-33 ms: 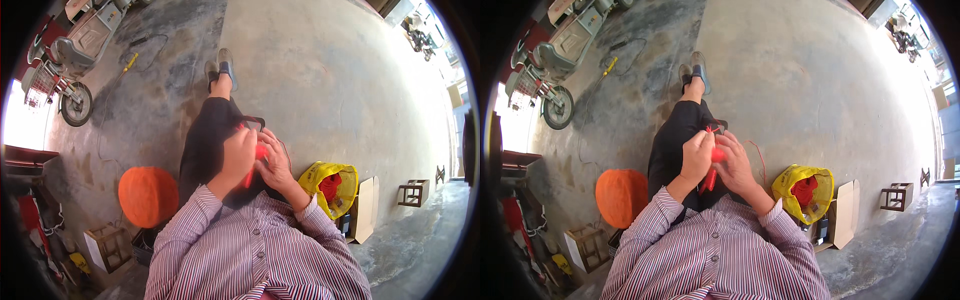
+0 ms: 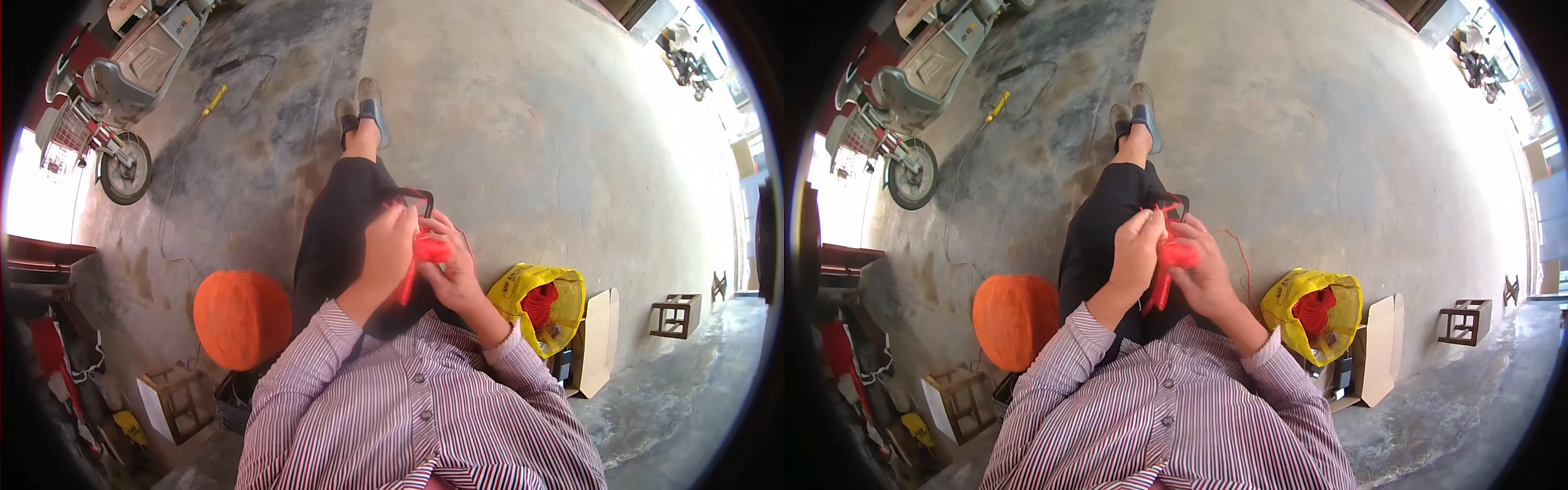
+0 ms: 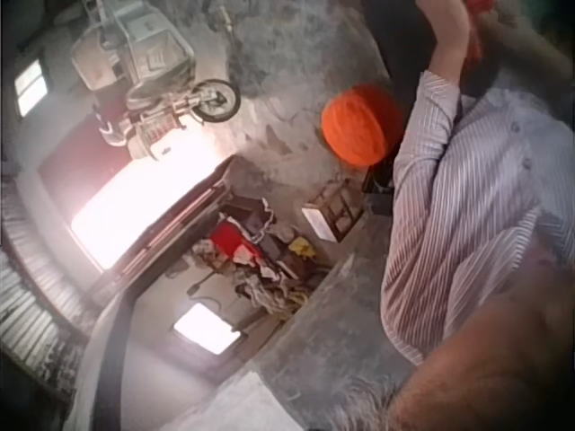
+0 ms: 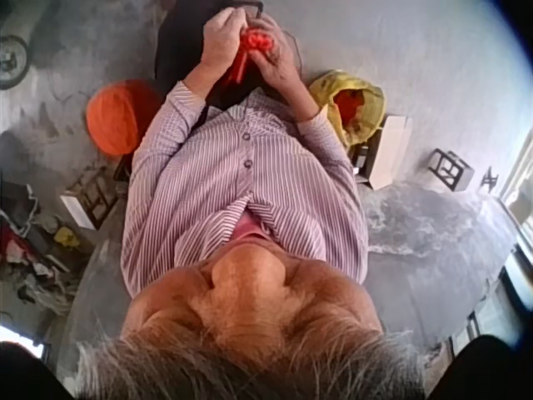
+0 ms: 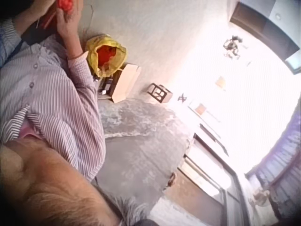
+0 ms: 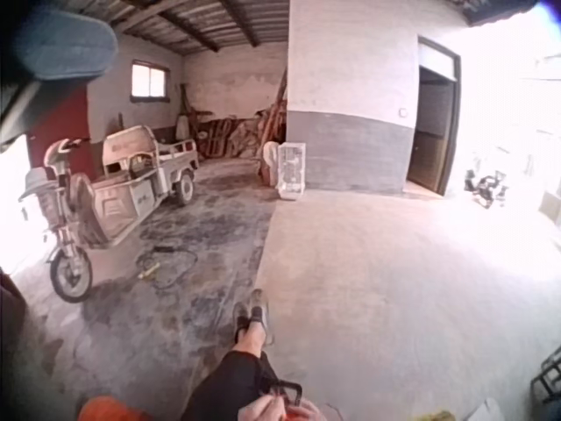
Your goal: Winding a red plastic cord or ribbon around a black rectangular frame as part of furniture manufacturing.
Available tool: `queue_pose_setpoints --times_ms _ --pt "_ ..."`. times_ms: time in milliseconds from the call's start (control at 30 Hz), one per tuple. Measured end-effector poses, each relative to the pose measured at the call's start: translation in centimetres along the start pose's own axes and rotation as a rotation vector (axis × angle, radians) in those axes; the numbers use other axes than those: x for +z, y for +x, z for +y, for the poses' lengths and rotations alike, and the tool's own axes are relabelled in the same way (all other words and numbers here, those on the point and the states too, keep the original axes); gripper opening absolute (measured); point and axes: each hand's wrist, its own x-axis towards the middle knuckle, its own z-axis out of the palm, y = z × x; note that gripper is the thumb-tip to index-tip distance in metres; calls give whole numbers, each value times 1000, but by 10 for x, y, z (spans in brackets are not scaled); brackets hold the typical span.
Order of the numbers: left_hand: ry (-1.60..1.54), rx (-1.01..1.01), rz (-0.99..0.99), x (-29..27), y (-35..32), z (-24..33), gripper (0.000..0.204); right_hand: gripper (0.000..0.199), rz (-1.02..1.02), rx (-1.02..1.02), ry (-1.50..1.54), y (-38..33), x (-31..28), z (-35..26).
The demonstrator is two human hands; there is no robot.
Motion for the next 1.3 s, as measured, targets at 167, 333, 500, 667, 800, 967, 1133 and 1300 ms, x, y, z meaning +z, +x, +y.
queue_pose_setpoints --times_ms 167,333,500,667,800,967,1133,1300 --pt "-479 -552 -216 -15 9 -3 26 30 337 525 1319 -31 -80 -48" --pt "-261 -509 -211 -8 -1 -37 21 22 633 326 1239 -87 -184 -24" --pt "-477 -628 -56 1 -10 -35 49 8 720 622 939 -110 -147 29" --pt "-652 -737 -86 7 -16 -34 74 14 276 805 800 -36 -27 32" --pt "-801 -734 -107 14 -21 -67 77 15 38 808 886 -10 -4 27" --pt "-865 -870 -60 8 -18 -58 58 11 170 757 831 -56 -51 5" --pt "-883 -1028 -146 12 -8 -75 28 9 270 712 870 -117 -83 -28" --pt "-793 -996 -194 11 -10 -75 34 6 371 782 872 -149 -89 -41"
